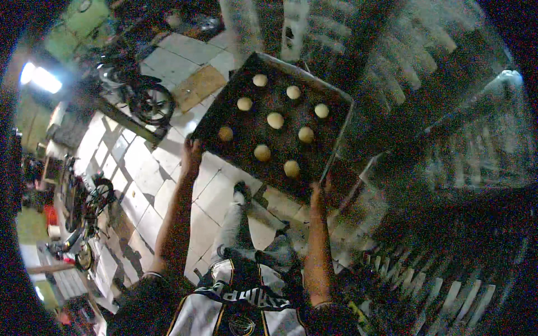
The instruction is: The person fills small pieces of dough with a dark filling using a spoon, pinches the dough closed by hand, and places the filled buns onto a metal tray.
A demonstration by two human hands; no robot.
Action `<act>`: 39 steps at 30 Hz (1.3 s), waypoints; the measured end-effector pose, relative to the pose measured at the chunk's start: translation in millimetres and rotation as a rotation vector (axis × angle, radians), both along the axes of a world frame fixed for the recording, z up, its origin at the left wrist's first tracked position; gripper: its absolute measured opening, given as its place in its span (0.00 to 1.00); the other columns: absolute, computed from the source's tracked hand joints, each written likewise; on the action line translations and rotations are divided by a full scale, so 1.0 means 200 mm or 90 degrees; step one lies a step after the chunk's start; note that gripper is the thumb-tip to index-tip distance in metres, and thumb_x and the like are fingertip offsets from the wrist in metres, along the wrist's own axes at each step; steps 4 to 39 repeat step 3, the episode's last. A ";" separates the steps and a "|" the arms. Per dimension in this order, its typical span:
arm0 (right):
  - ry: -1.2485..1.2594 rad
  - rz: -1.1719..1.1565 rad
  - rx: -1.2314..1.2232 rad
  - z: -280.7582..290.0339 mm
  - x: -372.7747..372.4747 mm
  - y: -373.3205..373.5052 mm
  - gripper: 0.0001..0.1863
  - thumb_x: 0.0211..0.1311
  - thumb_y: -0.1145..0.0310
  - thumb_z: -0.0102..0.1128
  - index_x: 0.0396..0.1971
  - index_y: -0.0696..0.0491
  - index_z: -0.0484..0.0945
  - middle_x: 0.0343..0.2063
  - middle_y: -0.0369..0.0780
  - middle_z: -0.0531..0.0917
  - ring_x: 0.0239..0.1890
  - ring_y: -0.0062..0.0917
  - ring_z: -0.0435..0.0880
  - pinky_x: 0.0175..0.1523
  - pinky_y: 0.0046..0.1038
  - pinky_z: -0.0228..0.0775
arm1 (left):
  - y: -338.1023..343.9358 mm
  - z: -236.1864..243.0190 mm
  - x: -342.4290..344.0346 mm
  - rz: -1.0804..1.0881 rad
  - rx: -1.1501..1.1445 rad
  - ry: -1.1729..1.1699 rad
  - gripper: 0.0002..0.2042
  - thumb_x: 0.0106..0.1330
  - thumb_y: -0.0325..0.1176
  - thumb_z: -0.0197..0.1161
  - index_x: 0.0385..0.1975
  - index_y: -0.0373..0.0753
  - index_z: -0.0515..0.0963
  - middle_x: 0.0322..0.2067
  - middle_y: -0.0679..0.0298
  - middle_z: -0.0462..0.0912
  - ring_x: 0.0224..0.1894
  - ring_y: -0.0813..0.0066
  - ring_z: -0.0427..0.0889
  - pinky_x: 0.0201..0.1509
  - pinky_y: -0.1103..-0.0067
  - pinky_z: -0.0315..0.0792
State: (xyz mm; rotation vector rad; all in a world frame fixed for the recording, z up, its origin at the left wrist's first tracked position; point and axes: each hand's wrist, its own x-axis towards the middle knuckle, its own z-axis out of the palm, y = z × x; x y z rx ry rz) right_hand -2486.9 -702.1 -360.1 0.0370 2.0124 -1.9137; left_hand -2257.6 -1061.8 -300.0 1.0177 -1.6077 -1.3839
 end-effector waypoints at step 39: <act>0.064 -0.047 0.238 -0.06 -0.12 -0.23 0.44 0.67 0.63 0.62 0.79 0.51 0.51 0.63 0.43 0.75 0.65 0.33 0.73 0.70 0.51 0.63 | -0.41 -0.14 -0.26 -0.105 0.004 0.034 0.15 0.75 0.33 0.56 0.56 0.32 0.74 0.39 0.60 0.84 0.38 0.75 0.77 0.41 0.76 0.73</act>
